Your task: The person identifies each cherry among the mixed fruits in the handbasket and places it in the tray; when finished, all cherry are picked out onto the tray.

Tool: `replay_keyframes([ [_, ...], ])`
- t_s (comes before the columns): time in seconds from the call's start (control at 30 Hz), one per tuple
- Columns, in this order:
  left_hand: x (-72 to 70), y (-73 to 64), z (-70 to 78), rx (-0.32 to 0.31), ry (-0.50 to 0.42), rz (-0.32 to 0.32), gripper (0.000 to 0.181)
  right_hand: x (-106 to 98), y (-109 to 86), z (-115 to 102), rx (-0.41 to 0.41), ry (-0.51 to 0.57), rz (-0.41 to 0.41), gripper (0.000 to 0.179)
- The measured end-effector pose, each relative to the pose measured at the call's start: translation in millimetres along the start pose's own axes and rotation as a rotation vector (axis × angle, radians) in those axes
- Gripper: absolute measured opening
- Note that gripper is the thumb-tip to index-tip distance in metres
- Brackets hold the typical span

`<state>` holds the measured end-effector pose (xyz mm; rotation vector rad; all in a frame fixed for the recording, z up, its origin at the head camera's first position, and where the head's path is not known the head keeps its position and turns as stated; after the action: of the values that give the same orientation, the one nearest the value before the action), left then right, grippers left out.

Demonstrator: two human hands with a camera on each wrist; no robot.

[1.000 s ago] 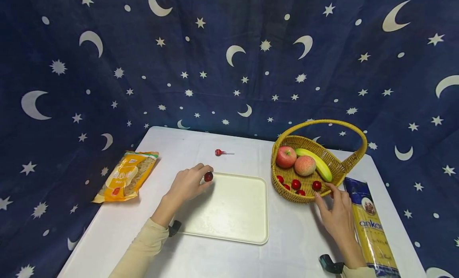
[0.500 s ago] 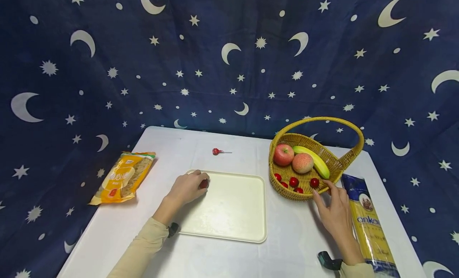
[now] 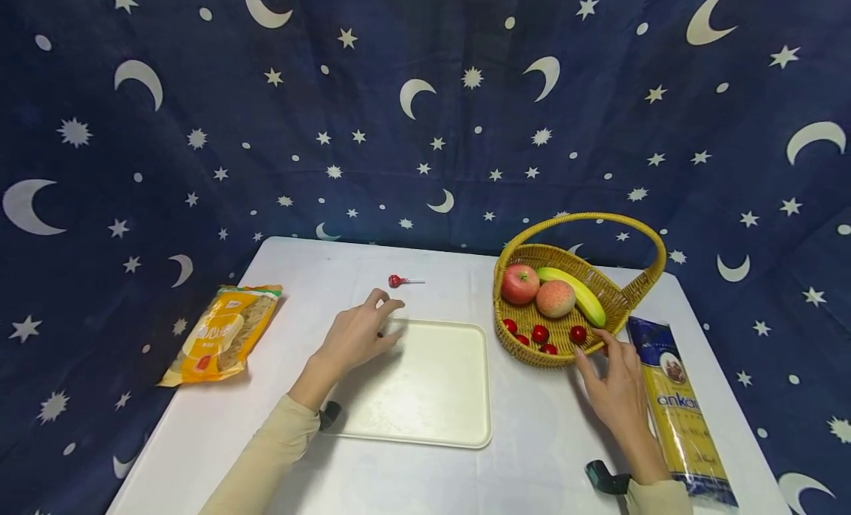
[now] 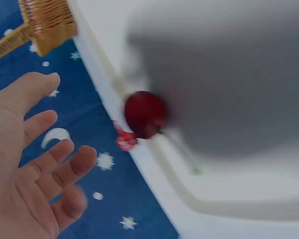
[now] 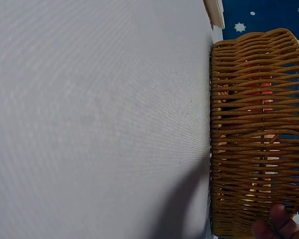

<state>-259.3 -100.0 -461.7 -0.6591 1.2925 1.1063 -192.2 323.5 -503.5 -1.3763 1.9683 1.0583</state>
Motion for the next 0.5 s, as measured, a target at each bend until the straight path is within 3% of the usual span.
replay_keyframes([
  [0.2,-24.0,30.5,38.5,0.093,0.007,0.045,0.05,0,0.4,1,0.013,-0.011,-0.007,0.057],
  [0.5,-56.5,80.0,123.5,0.304,-0.003,0.085,0.038,-1,0.9,0,0.016,-0.009,-0.008,0.058],
])
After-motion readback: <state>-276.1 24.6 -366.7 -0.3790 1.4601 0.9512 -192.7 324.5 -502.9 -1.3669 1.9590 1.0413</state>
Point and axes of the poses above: each hand's wrist, its own y-axis towards the middle knuckle, its own x-axis out of the palm, z = x × y, the point moved 10 cm from there along y, towards the middle knuckle, and after that the axes turned 4 degrees about -x, right-handed, at the moved point
